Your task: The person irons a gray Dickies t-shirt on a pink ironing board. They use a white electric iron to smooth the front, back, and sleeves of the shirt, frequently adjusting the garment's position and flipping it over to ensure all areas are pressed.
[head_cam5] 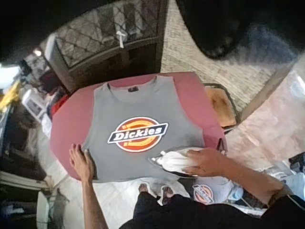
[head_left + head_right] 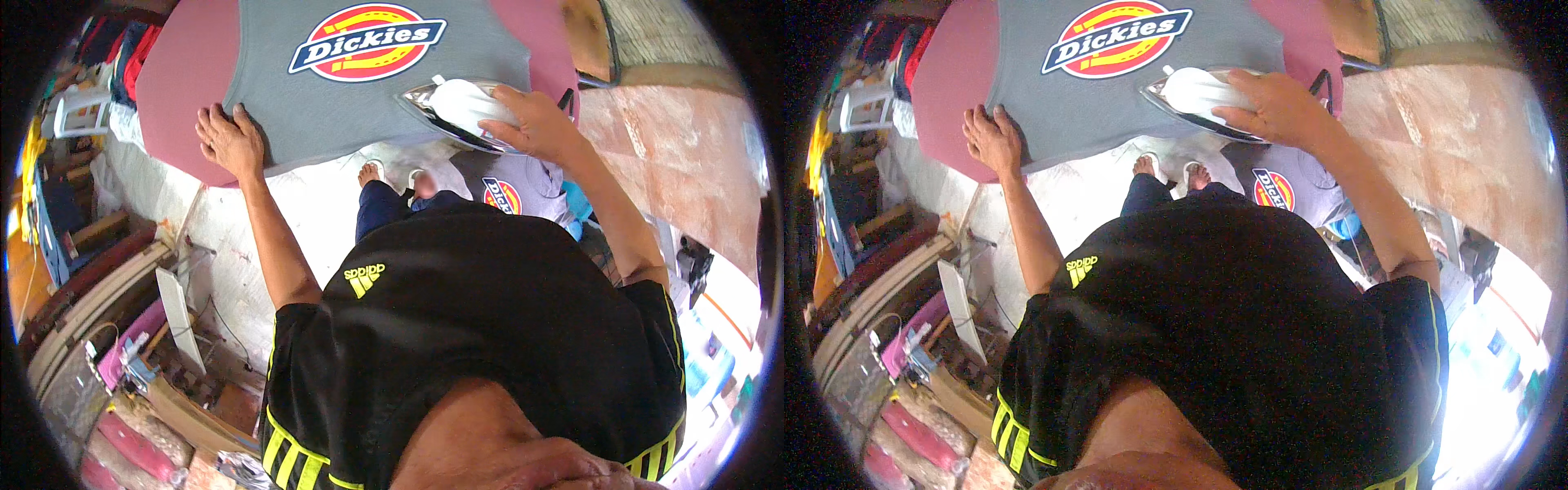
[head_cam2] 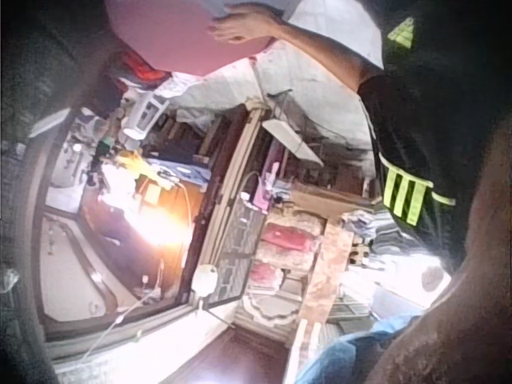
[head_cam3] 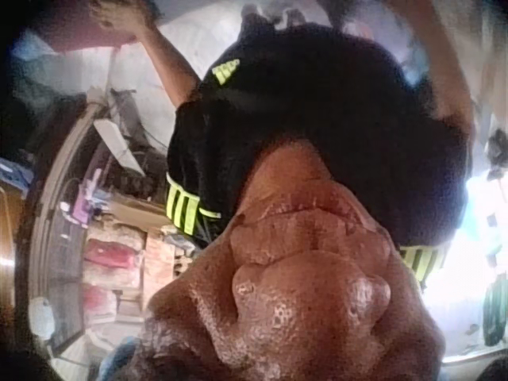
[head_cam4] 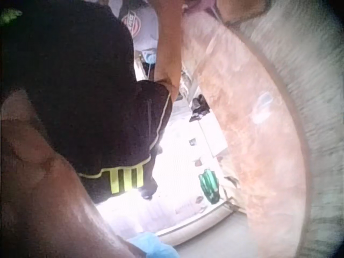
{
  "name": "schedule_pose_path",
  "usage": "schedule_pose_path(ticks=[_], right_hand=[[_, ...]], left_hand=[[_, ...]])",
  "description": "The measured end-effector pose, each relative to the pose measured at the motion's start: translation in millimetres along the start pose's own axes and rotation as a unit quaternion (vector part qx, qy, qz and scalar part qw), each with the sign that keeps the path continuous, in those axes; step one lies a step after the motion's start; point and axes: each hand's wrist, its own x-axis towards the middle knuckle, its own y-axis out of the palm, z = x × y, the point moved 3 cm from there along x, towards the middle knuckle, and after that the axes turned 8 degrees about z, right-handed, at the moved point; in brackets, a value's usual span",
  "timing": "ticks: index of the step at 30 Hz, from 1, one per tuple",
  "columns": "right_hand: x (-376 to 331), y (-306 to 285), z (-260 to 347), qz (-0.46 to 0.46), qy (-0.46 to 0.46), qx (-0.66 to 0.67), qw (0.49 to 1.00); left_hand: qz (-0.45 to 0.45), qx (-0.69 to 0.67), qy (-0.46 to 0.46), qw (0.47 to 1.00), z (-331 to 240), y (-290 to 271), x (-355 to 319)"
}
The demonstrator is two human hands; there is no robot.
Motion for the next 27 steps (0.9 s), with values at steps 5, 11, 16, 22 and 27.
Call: schedule_pose_path(ticks=[5, 11, 16, 22, 27], right_hand=[[30, 21, 30, 0.009, -0.041, -0.015, 0.999], [62, 48, 81, 0.009, -0.056, -0.003, 0.998], [97, 65, 120, 0.016, -0.051, 0.054, 0.997], [146, 81, 153, -0.009, -0.036, 0.100, 0.994], [172, 93, 185, -0.035, 0.020, 0.081, 0.996]], left_hand=[[-0.047, -0.093, -0.006, 0.995, 11, -6, 1], [-0.019, -0.077, -0.055, 0.995, 14, -11, 7], [0.035, -0.190, -0.061, 0.979, 33, -16, 20], [0.138, -0.134, 0.013, 0.981, 42, -33, 53], [0.263, -0.198, 0.054, 0.943, 51, -36, 89]])
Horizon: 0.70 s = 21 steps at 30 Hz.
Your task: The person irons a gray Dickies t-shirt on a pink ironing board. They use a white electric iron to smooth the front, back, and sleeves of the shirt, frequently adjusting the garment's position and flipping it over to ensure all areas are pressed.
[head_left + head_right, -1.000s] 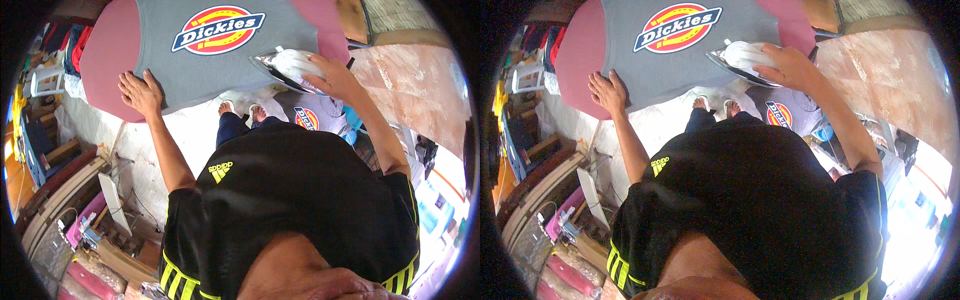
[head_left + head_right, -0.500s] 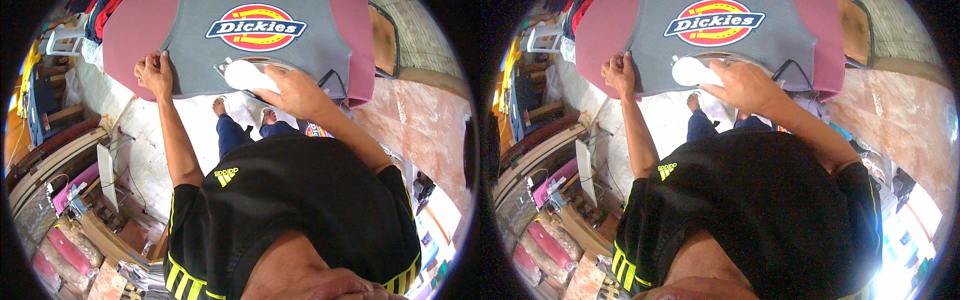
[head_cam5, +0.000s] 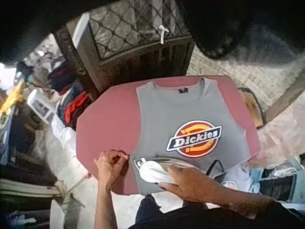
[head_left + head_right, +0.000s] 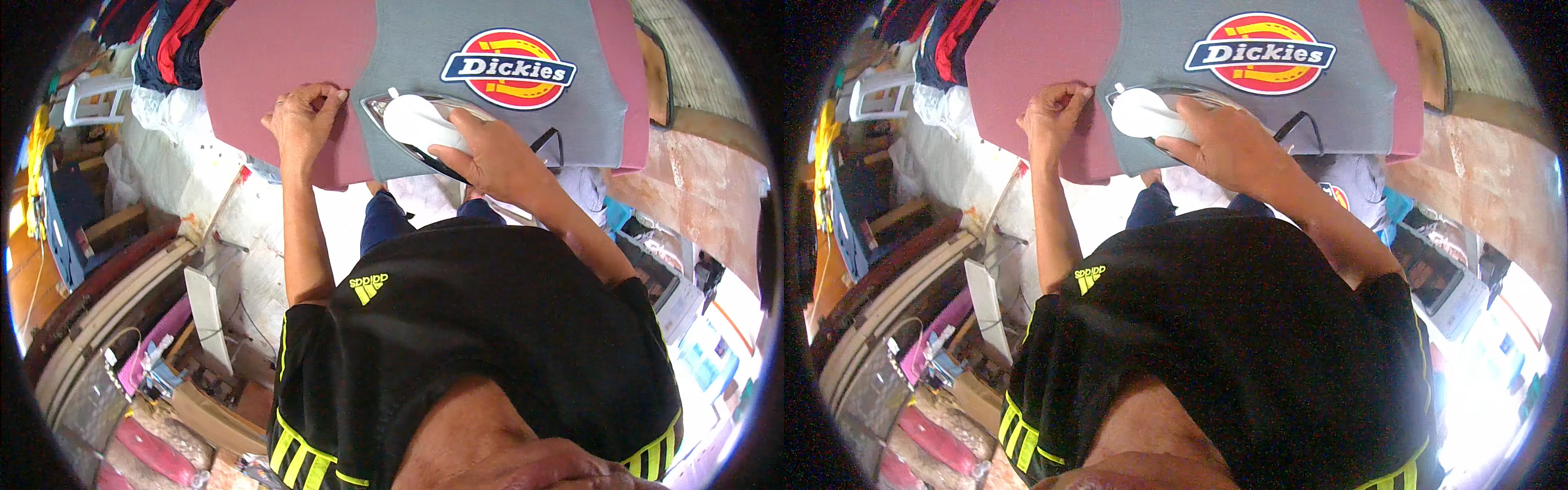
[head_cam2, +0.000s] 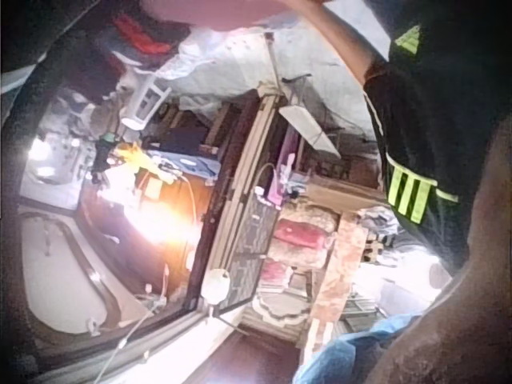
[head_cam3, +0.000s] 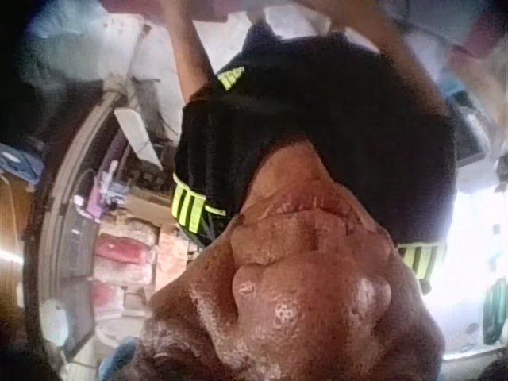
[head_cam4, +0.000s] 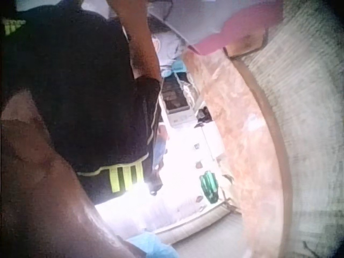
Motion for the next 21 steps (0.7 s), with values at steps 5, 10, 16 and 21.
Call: schedule_pose_path(ticks=[5, 10, 16, 21], right_hand=[[-9, 4, 5, 0.010, 0.066, -0.042, 0.997], [-26, 14, 7, -0.041, 0.075, 0.012, 0.996], [-25, 16, 12, -0.080, 0.074, 0.014, 0.994], [-35, 24, 25, -0.119, 0.158, 0.083, 0.977]], left_hand=[[0.058, -0.068, 0.060, 0.994, -1, -8, 18], [0.050, 0.060, 0.185, 0.980, -15, 2, 28], [0.153, 0.010, 0.142, 0.978, -13, -8, 52], [0.091, -0.074, 0.217, 0.969, -35, -29, 127]])
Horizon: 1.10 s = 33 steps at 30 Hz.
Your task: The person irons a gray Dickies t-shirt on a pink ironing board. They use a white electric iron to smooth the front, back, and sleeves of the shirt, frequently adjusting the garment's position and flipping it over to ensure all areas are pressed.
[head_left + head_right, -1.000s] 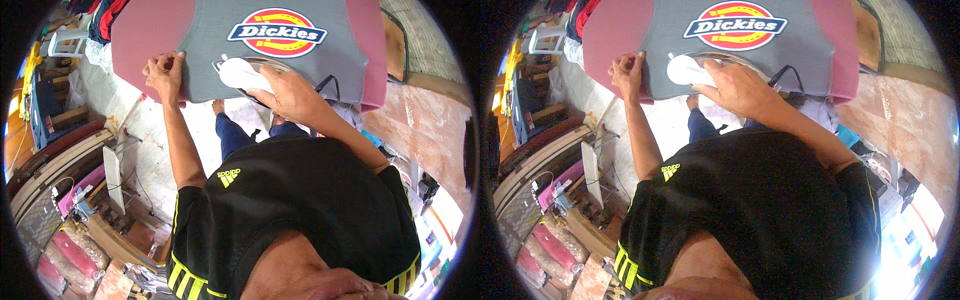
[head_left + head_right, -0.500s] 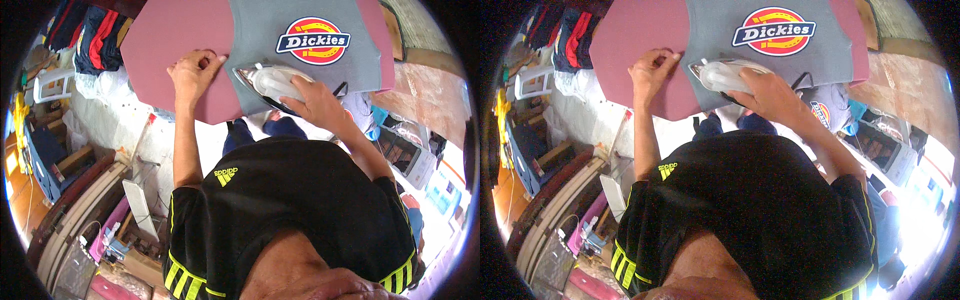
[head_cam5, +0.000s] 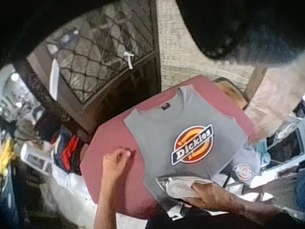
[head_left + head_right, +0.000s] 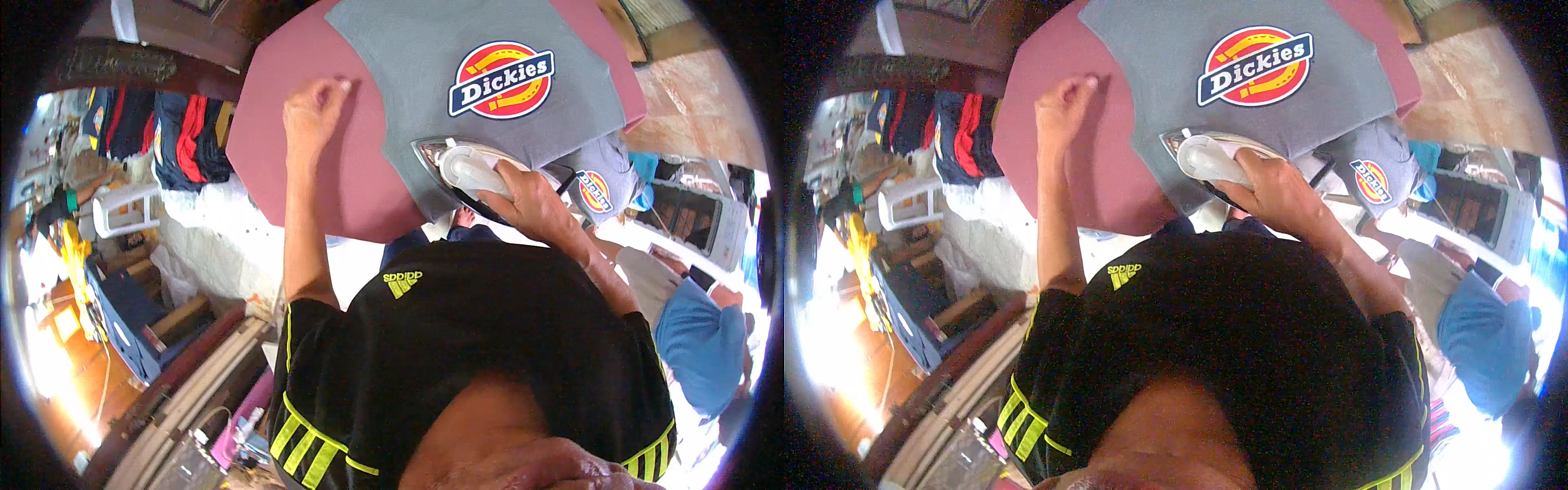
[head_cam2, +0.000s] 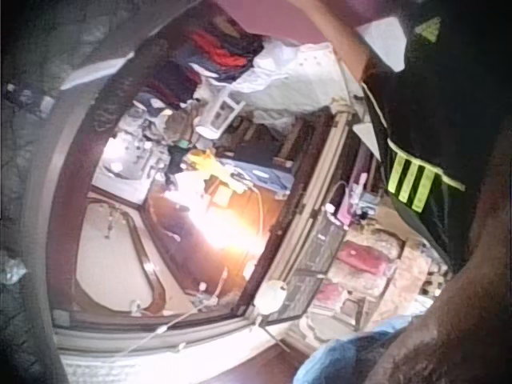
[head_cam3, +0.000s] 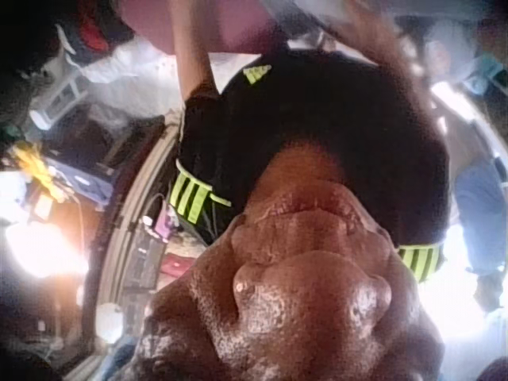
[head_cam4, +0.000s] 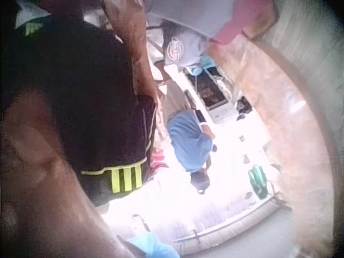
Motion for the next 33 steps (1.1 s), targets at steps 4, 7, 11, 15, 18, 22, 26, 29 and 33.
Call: schedule_pose_path(ticks=[4, 7, 11, 15, 18, 22, 26, 29, 33], right_hand=[[-10, 14, 3, -0.042, 0.091, 0.025, 0.995], [-12, 22, 10, -0.101, 0.208, 0.085, 0.969], [0, 22, 51, -0.148, 0.261, 0.231, 0.926], [41, 39, 86, -0.183, 0.233, 0.266, 0.918], [84, 57, 81, -0.197, 0.087, 0.058, 0.975], [136, 52, 78, -0.314, -0.090, -0.191, 0.926], [200, 21, 66, -0.289, -0.078, -0.228, 0.926], [232, -5, 75, -0.260, -0.050, -0.107, 0.958], [261, -18, 75, -0.295, -0.035, 0.008, 0.955]], left_hand=[[-0.086, 0.165, 0.194, 0.963, 19, -6, 96], [-0.094, 0.197, 0.228, 0.949, 29, 11, 153], [0.056, 0.139, 0.188, 0.971, 57, 33, 212], [0.098, 0.174, 0.152, 0.968, 35, 43, 221], [0.105, 0.158, 0.137, 0.972, 37, 33, 228], [0.065, 0.125, 0.167, 0.976, 59, 31, 241], [0.090, 0.101, 0.182, 0.974, 57, 22, 240], [0.083, 0.071, 0.168, 0.980, 60, 5, 230], [0.044, 0.086, 0.192, 0.977, 77, -12, 205]])
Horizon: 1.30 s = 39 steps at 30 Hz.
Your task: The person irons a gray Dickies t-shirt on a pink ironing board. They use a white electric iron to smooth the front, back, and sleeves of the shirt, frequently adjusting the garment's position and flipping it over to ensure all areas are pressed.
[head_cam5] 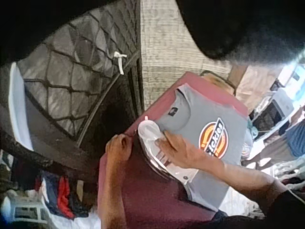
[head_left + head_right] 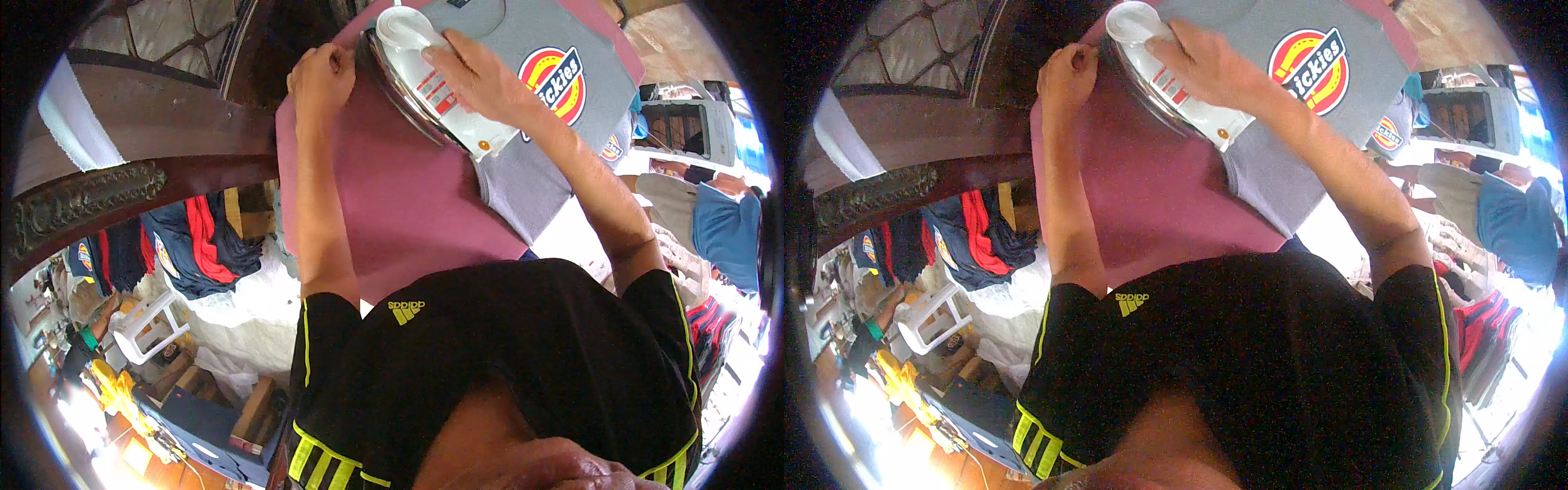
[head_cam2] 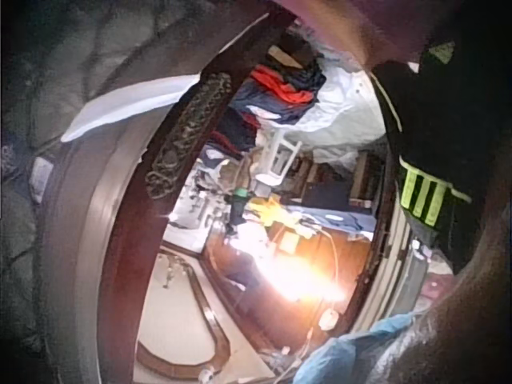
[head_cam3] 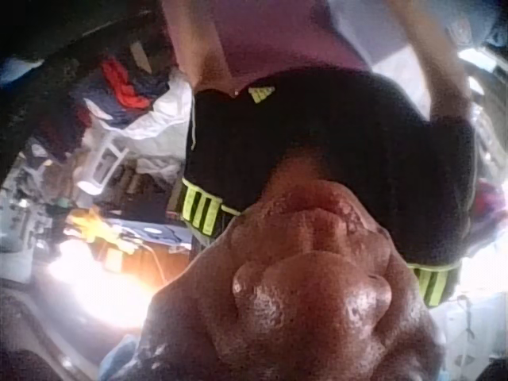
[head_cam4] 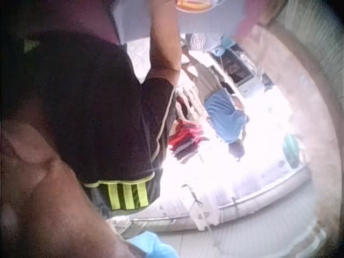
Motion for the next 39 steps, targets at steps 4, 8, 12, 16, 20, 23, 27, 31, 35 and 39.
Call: schedule_pose_path(ticks=[4, 8, 12, 16, 20, 23, 27, 31, 35, 39], right_hand=[[29, 4, -9, 0.088, 0.102, 0.067, 0.989], [13, 1, -8, 0.089, 0.015, 0.049, 0.995], [-1, 0, 2, 0.098, 0.015, 0.003, 0.995], [24, 16, -58, 0.071, -0.113, -0.226, 0.965], [34, 27, -76, 0.138, -0.164, -0.300, 0.929], [0, 30, -70, -0.007, -0.197, -0.392, 0.899], [-67, -7, -20, -0.015, -0.238, -0.299, 0.924], [-158, -24, 7, 0.060, -0.058, -0.225, 0.971], [-203, -31, 34, 0.053, 0.082, -0.075, 0.992], [-194, -29, 31, 0.065, 0.218, 0.043, 0.973]], left_hand=[[-0.089, -0.021, 0.040, 0.995, 5, -2, -20], [-0.132, -0.046, 0.043, 0.989, 9, -1, -25], [-0.164, -0.092, 0.038, 0.981, 4, -3, -28], [-0.175, -0.128, 0.043, 0.975, -3, -7, -23], [-0.128, -0.041, 0.022, 0.991, 2, 0, -13], [-0.062, -0.002, 0.013, 0.998, 5, 23, 8], [-0.044, 0.128, -0.003, 0.991, -22, 31, 11], [-0.047, 0.146, 0.011, 0.988, -12, 43, 23], [-0.018, 0.102, 0.002, 0.995, -8, 40, 25], [-0.046, 0.106, 0.008, 0.993, -11, 41, 24]])
